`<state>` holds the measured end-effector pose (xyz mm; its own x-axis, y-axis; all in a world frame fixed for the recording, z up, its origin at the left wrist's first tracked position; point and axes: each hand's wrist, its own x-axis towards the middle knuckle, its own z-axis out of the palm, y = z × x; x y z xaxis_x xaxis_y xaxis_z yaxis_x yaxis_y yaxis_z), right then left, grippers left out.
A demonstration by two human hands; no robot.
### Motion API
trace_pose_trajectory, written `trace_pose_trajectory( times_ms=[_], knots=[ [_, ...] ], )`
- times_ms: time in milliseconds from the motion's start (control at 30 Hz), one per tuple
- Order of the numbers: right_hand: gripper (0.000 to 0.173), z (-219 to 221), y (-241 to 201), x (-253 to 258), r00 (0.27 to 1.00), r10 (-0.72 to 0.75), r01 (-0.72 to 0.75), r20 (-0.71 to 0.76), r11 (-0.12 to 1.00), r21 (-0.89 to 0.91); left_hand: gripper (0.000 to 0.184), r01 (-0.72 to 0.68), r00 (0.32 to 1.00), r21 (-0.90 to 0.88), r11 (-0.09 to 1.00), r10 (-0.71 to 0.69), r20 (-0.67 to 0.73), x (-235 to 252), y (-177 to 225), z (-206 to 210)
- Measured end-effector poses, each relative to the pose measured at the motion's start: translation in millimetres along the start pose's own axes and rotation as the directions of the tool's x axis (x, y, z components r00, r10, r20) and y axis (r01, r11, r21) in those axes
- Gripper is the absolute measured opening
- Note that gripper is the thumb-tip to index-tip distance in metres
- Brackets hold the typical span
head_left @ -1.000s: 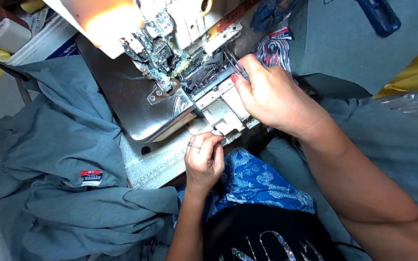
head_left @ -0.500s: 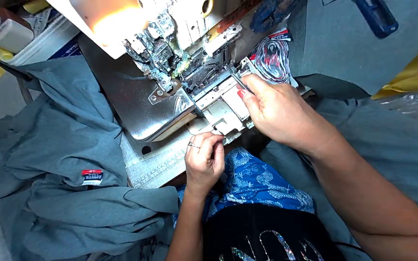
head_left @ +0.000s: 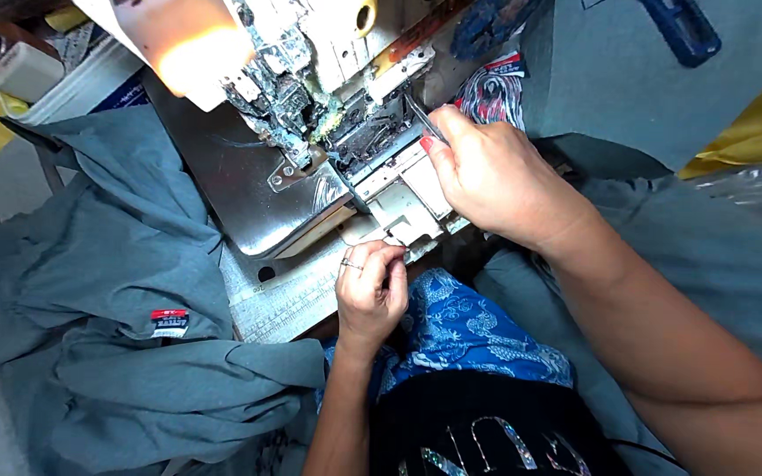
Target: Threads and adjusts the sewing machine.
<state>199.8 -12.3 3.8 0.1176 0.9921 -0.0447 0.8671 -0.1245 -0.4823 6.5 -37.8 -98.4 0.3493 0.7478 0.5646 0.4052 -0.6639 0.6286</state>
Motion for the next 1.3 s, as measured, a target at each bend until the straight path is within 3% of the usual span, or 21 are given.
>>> trace_pose_trajectory(
  times_ms=[333, 533, 700, 833, 967, 1067, 1167, 1233, 1300],
  knots=[
    [0.031, 4.7, 11.2, -17.9, 0.993, -0.094, 0.094, -0.065, 0.996, -0.012, 0.009, 0.007, 1.000, -0.011, 1.000, -0.007, 0.003, 0.1, 0.6, -0.8],
    [0.039, -2.2, 4.5, -14.4, 0.999, 0.030, -0.030, 0.015, 0.999, -0.041, 0.010, 0.054, 0.999, -0.084, 0.995, -0.053, 0.007, 0.1, 2.9, -2.8],
    [0.034, 0.1, 11.5, -19.8, 0.999, -0.053, 0.053, -0.010, 0.998, -0.019, 0.005, 0.136, 0.986, -0.288, 0.948, -0.157, -0.050, 22.7, 41.5, -12.4],
    [0.032, 6.1, 19.6, -31.9, 0.990, -0.113, 0.115, -0.088, 0.993, 0.019, 0.015, 0.216, 0.976, -0.329, 0.919, -0.215, 0.040, 55.3, 65.3, -13.0],
    [0.034, 7.0, 28.7, -51.6, 0.985, -0.095, 0.106, -0.145, 0.992, 0.073, 0.035, 0.422, 0.905, -0.280, 0.862, -0.380, 0.192, 83.1, 71.8, -6.6],
    [0.037, 11.5, 39.3, -61.5, 0.980, -0.057, 0.091, -0.188, 0.981, 0.174, 0.037, 0.650, 0.759, -0.421, 0.633, -0.571, 0.314, 103.0, 68.4, 1.4],
    [0.039, 20.0, 49.2, -68.8, 0.976, -0.031, 0.092, -0.215, 0.956, 0.279, 0.038, 0.758, 0.635, -0.470, 0.451, -0.675, 0.376, 121.6, 66.3, 7.9],
    [0.039, 25.0, 53.2, -72.7, 0.978, 0.003, 0.072, -0.208, 0.933, 0.353, 0.033, 0.777, 0.611, -0.457, 0.433, -0.692, 0.384, 129.0, 64.5, 12.7],
    [0.040, 28.7, 55.0, -76.2, 0.976, 0.026, 0.063, -0.214, 0.914, 0.400, 0.028, 0.760, 0.644, -0.389, 0.520, -0.684, 0.343, 132.2, 60.0, 17.7]
  ],
)
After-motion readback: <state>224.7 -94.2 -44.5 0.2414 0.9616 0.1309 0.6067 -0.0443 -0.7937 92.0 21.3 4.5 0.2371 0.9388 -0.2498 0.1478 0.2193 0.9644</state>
